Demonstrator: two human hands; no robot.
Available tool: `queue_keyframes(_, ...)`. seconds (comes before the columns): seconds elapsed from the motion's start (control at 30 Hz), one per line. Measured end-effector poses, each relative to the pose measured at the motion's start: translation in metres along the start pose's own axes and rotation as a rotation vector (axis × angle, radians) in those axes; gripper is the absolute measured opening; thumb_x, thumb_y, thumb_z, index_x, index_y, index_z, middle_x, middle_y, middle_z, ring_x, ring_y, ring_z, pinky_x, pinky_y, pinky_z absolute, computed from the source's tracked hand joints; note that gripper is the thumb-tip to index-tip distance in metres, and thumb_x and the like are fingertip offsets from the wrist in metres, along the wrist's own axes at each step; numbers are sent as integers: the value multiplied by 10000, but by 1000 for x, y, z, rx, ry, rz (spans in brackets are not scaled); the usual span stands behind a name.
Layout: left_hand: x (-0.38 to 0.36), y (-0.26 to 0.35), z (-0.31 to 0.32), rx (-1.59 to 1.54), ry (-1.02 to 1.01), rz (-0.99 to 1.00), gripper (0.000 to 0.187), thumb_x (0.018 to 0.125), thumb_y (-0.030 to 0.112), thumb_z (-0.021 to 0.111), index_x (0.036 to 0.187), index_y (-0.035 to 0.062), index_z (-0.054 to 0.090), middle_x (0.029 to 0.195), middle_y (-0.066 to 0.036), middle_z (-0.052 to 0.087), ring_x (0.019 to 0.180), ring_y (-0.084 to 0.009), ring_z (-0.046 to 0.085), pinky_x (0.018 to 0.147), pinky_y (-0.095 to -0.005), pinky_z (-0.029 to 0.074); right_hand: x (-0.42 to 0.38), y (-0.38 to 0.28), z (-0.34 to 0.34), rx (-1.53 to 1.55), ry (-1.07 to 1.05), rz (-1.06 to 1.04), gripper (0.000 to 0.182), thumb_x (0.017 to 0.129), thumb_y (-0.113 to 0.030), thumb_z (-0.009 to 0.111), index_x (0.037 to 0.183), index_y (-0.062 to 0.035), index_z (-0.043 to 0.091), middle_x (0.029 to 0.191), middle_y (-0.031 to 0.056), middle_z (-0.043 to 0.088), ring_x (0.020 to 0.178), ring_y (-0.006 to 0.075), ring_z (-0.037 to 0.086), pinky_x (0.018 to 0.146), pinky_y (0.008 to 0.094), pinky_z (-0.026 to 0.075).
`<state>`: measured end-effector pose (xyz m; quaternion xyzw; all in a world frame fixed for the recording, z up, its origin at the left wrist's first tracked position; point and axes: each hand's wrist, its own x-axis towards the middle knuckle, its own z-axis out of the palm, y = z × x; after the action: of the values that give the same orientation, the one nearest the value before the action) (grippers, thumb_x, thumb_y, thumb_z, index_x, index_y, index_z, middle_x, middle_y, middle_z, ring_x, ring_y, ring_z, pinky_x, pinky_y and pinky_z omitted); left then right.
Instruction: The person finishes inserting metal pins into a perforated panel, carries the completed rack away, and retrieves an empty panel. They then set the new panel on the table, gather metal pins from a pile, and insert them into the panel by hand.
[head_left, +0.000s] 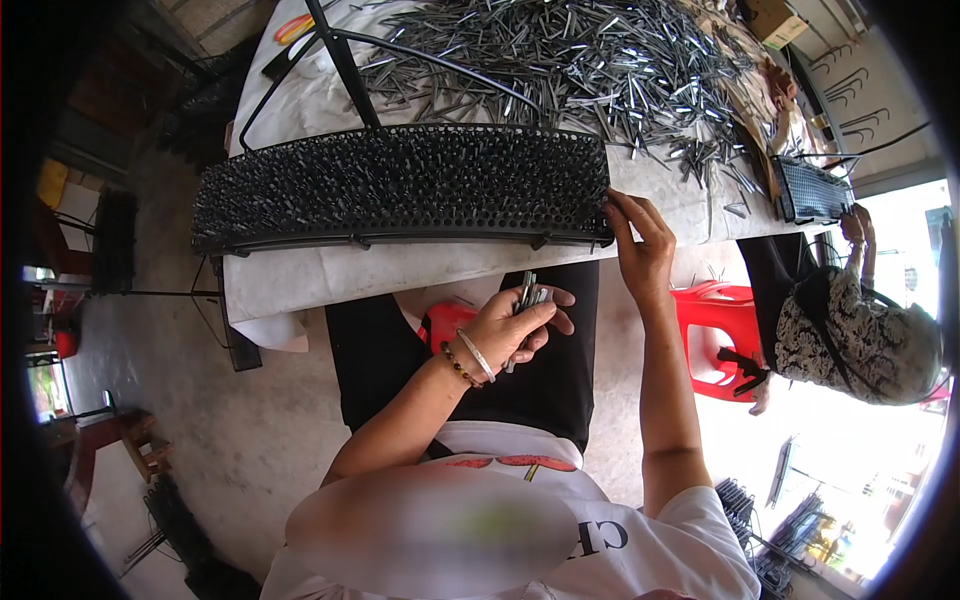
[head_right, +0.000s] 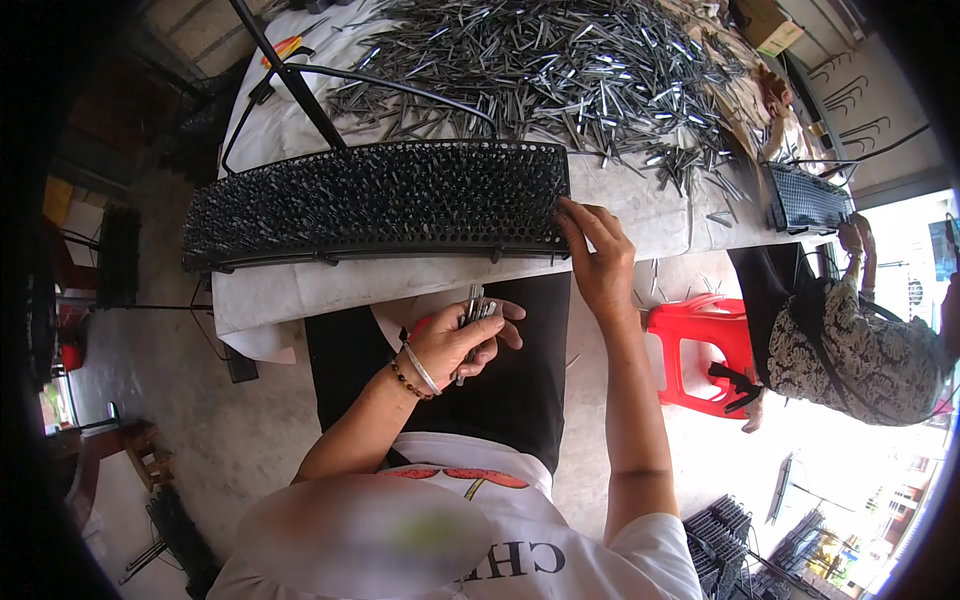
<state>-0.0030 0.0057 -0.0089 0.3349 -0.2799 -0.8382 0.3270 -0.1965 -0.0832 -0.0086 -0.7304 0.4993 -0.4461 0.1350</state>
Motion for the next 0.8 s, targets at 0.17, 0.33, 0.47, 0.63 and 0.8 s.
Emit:
queue_keyframes(0.17,4,-3,0,-2,20,-13,238,910,159,453,1095,22,510,851,-89,584,522,-19,372,380,-140,283,3,-5,-2,-110,-28,-64,229,773,-13,602,1001,-27,613,873,99,594,768,257,554,670,333,449)
queue_keyframes(0.33,37,-28,12,-129,140,-35,207,887,165,502,1040,31,541,816,-78,590,491,-23,355,378,-157,273,3,-5,-1,-194,-16,-133,223,777,-16,593,998,-31,615,856,98,582,771,269,531,678,347,436)
queue_keyframes(0.47,72,-39,32,-293,214,25,171,848,170,562,972,52,559,851,-69,607,505,-30,363,388,-162,270,2,-5,0,-260,-40,-138,208,795,-20,582,1000,-22,619,861,109,594,778,248,559,665,331,444)
queue_keyframes(0.63,88,-42,33,-443,324,61,169,840,119,535,993,48,551,928,-89,616,551,-38,397,405,-161,297,4,-13,-6,-198,23,-90,184,787,-28,591,968,-18,624,865,109,588,726,230,562,666,317,438)
queue_keyframes(0.8,83,-27,31,-466,329,108,176,840,80,496,1005,31,531,924,-93,618,531,-45,412,393,-170,309,4,-21,-12,-183,-74,-24,164,739,-90,648,894,-46,623,844,63,576,614,180,529,649,314,402)
